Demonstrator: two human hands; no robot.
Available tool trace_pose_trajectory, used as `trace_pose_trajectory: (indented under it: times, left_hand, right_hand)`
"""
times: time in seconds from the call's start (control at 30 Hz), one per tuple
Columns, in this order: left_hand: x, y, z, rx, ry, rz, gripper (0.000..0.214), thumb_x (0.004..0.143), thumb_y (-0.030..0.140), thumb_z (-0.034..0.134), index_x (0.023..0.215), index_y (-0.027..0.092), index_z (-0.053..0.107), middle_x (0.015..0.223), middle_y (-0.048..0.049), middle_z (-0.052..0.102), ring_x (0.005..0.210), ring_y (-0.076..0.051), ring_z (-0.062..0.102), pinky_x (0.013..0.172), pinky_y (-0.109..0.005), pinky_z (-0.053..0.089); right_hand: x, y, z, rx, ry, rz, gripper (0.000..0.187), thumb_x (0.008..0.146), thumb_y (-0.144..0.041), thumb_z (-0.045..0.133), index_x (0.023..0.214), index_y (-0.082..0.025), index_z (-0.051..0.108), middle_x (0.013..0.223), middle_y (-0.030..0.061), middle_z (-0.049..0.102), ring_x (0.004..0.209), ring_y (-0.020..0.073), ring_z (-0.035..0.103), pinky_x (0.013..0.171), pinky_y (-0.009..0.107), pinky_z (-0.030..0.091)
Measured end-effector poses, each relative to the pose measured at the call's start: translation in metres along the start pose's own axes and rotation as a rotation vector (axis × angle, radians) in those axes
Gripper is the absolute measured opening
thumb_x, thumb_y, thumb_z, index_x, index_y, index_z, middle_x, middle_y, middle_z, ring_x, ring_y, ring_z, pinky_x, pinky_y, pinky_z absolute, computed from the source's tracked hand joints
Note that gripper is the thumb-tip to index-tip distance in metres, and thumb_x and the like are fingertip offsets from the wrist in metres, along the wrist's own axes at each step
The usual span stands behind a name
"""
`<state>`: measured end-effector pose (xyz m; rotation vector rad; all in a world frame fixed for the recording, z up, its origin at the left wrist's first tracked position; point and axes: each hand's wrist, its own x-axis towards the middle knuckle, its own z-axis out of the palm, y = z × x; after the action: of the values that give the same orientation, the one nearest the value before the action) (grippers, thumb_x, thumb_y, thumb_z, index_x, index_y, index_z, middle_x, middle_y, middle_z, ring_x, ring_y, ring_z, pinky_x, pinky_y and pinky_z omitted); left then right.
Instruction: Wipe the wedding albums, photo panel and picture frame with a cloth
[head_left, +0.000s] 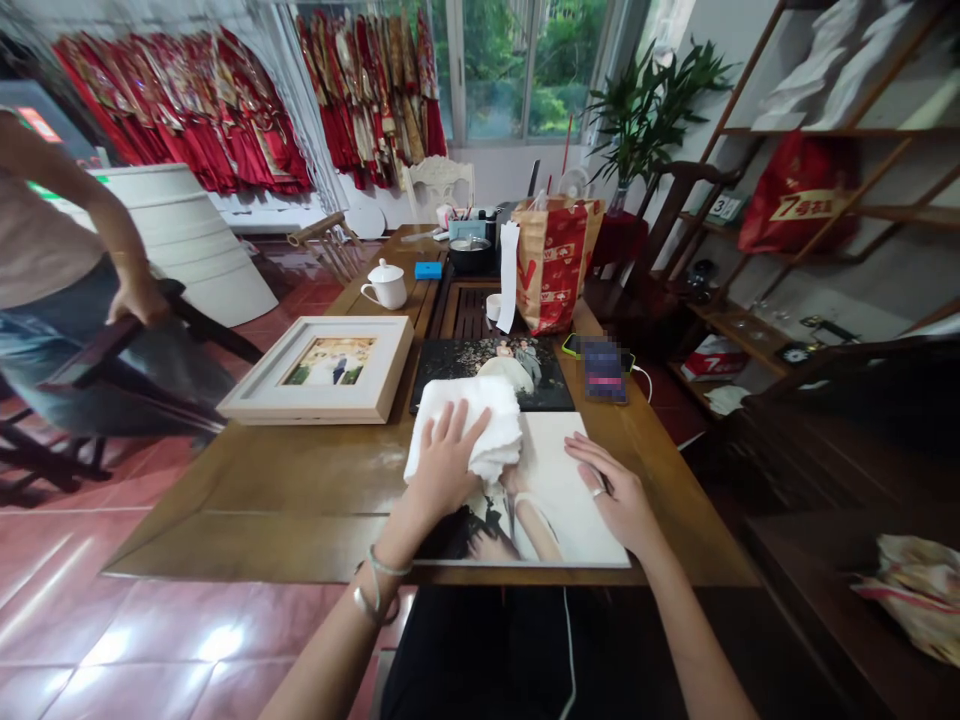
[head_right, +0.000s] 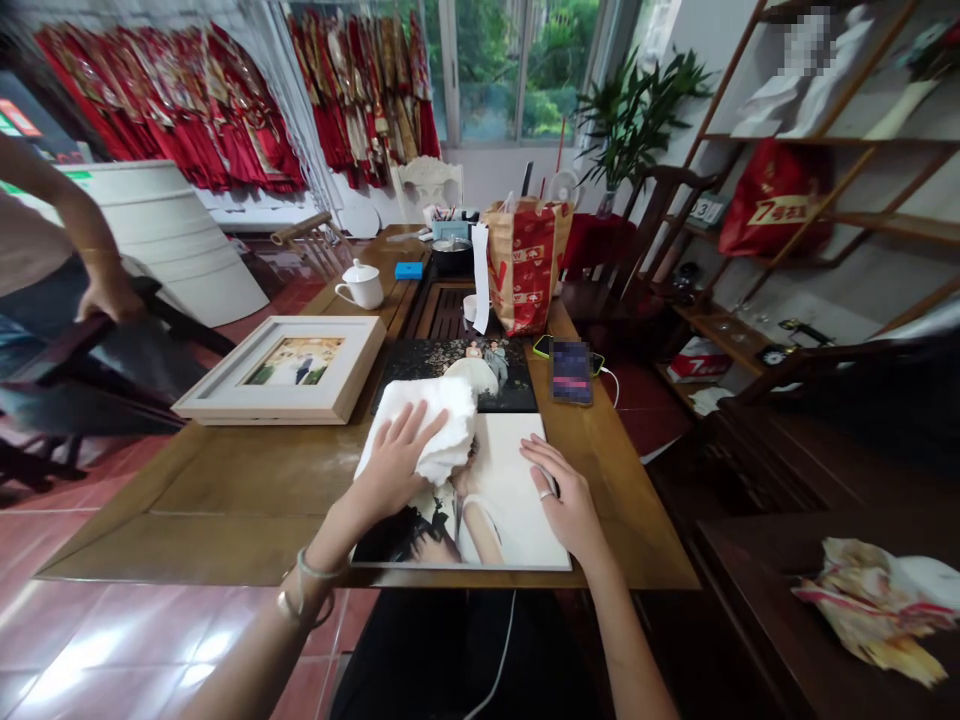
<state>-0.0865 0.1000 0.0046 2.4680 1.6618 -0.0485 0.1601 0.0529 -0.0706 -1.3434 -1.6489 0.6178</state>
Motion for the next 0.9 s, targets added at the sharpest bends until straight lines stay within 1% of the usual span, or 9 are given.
trace_pose_trajectory:
  times: [0.1, 0.23, 0.33, 0.43, 0.5, 0.57, 0.63, 0.77, 0.9]
  left_hand:
    - [-0.032, 0.003, 0.006, 0.022, -0.011, -0.014, 0.094, 0.063, 0.0, 0.049, 0.148, 0.025, 0.018, 0.157, -0.0103, 0.004, 0.142, -0.028, -0.002, 0.113, -0.048, 0.01]
    - [-0.086, 0.017, 0.017, 0.057, -0.045, -0.032, 0.107, 0.051, 0.0, 0.046, 0.149, 0.03, 0.014, 0.157, -0.0041, -0.003, 0.142, -0.027, -0.006, 0.113, -0.049, 0.009]
    - [-0.121, 0.028, 0.025, 0.037, -0.018, 0.013, 0.107, 0.05, 0.005, 0.049, 0.148, 0.032, 0.015, 0.157, -0.0018, -0.001, 0.143, -0.03, 0.0, 0.112, -0.051, 0.011]
    - [-0.137, 0.031, 0.029, -0.023, 0.022, 0.053, 0.1, 0.056, 0.012, 0.053, 0.147, 0.034, 0.02, 0.157, 0.0005, 0.004, 0.142, -0.031, 0.009, 0.111, -0.049, 0.016]
    - [-0.133, 0.029, 0.028, -0.053, 0.019, 0.042, 0.093, 0.061, 0.015, 0.053, 0.146, 0.035, 0.023, 0.157, 0.002, 0.009, 0.141, -0.031, 0.014, 0.109, -0.049, 0.02]
    - [-0.116, 0.025, 0.024, -0.055, 0.002, 0.015, 0.091, 0.062, 0.014, 0.053, 0.145, 0.035, 0.026, 0.157, 0.0012, 0.011, 0.141, -0.031, 0.014, 0.108, -0.049, 0.02]
    - [-0.092, 0.02, 0.019, -0.036, 0.008, -0.002, 0.091, 0.061, 0.012, 0.053, 0.146, 0.032, 0.027, 0.157, -0.0027, 0.013, 0.141, -0.031, 0.014, 0.108, -0.049, 0.019]
    - [-0.033, 0.011, 0.012, 0.012, 0.101, -0.024, 0.084, 0.069, 0.016, 0.056, 0.147, 0.023, 0.025, 0.153, -0.0128, 0.022, 0.138, -0.033, 0.019, 0.108, -0.048, 0.019]
    - [0.006, 0.012, 0.011, 0.041, 0.161, -0.051, 0.081, 0.074, 0.018, 0.059, 0.147, 0.024, 0.023, 0.153, -0.0145, 0.021, 0.14, -0.037, 0.013, 0.11, -0.053, 0.014]
  right_hand:
    - [0.0, 0.0, 0.0, 0.0, 0.008, -0.007, 0.03, 0.091, -0.03, 0.046, 0.113, -0.024, 0.066, 0.127, 0.0074, 0.062, 0.128, 0.0237, 0.049, 0.109, 0.048, 0.036]
    - [0.0, 0.0, 0.001, -0.008, 0.01, -0.013, 0.03, 0.092, -0.031, 0.046, 0.114, -0.025, 0.066, 0.127, 0.0072, 0.062, 0.127, 0.0239, 0.049, 0.109, 0.049, 0.036]
    - [-0.001, 0.0, 0.001, -0.012, 0.008, -0.012, 0.03, 0.092, -0.031, 0.046, 0.114, -0.025, 0.066, 0.127, 0.0068, 0.062, 0.127, 0.024, 0.05, 0.109, 0.049, 0.036]
    - [-0.001, -0.001, 0.0, -0.007, 0.005, -0.014, 0.031, 0.092, -0.03, 0.046, 0.115, -0.026, 0.065, 0.127, 0.0064, 0.062, 0.127, 0.0241, 0.049, 0.109, 0.049, 0.036]
    - [-0.001, -0.001, 0.0, -0.004, 0.006, -0.014, 0.03, 0.092, -0.03, 0.047, 0.115, -0.027, 0.065, 0.127, 0.0061, 0.062, 0.127, 0.0242, 0.049, 0.109, 0.049, 0.037]
    - [-0.001, -0.001, 0.0, -0.002, 0.008, -0.011, 0.03, 0.091, -0.03, 0.047, 0.114, -0.026, 0.066, 0.128, 0.006, 0.062, 0.128, 0.0242, 0.049, 0.108, 0.049, 0.037]
    - [-0.001, -0.001, -0.001, -0.002, 0.008, -0.008, 0.03, 0.091, -0.03, 0.048, 0.114, -0.026, 0.066, 0.128, 0.006, 0.061, 0.128, 0.024, 0.049, 0.108, 0.048, 0.037]
    - [0.0, -0.001, 0.0, -0.003, 0.006, -0.008, 0.03, 0.091, -0.03, 0.048, 0.114, -0.026, 0.066, 0.127, 0.0061, 0.062, 0.127, 0.0238, 0.05, 0.109, 0.048, 0.037]
    - [0.0, -0.001, 0.0, -0.011, 0.012, -0.015, 0.03, 0.091, -0.03, 0.047, 0.113, -0.025, 0.066, 0.127, 0.0067, 0.063, 0.127, 0.0237, 0.05, 0.109, 0.048, 0.037]
